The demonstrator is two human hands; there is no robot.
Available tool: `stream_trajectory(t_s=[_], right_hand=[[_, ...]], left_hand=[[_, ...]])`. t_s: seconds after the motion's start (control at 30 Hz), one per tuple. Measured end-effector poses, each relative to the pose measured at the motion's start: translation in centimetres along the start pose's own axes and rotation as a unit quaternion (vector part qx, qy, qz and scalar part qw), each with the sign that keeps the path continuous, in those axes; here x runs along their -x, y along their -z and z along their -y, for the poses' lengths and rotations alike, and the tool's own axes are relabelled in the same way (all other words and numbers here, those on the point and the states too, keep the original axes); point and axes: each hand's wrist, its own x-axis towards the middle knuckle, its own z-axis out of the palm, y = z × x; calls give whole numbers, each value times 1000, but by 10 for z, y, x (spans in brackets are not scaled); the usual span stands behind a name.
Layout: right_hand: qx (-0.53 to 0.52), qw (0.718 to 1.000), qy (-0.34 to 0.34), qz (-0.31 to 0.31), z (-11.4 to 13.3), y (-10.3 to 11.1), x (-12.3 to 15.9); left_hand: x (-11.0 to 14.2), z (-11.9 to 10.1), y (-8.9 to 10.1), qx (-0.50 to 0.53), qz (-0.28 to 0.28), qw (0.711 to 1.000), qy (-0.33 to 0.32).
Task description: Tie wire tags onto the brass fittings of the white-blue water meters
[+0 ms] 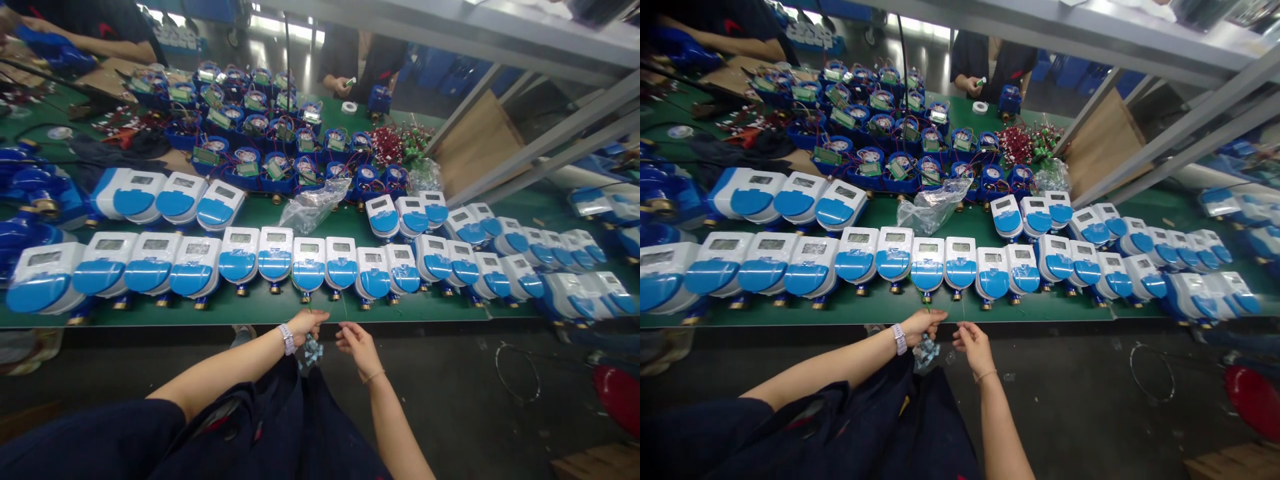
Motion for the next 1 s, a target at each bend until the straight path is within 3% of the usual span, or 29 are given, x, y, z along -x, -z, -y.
stream_trajectory(t_s=[0.07, 0.2, 0.37, 0.57, 1.0], right_hand=[[-81, 996, -22, -14, -2, -7, 3], [-175, 984, -5, -24, -2, -16, 3], [-89, 993, 45, -61, -8, -19, -3], [-15, 994, 83, -70, -5, -23, -2], [7, 994, 85, -67, 2, -28, -1]], left_hand=[[4, -3, -1, -27, 24, 999, -5], [7, -11, -6, -102, 52, 993, -36], [5, -17, -10, -120, 46, 986, -108], [-1, -12, -13, -125, -27, 972, -198], [-4, 0, -12, -97, -56, 969, -222]])
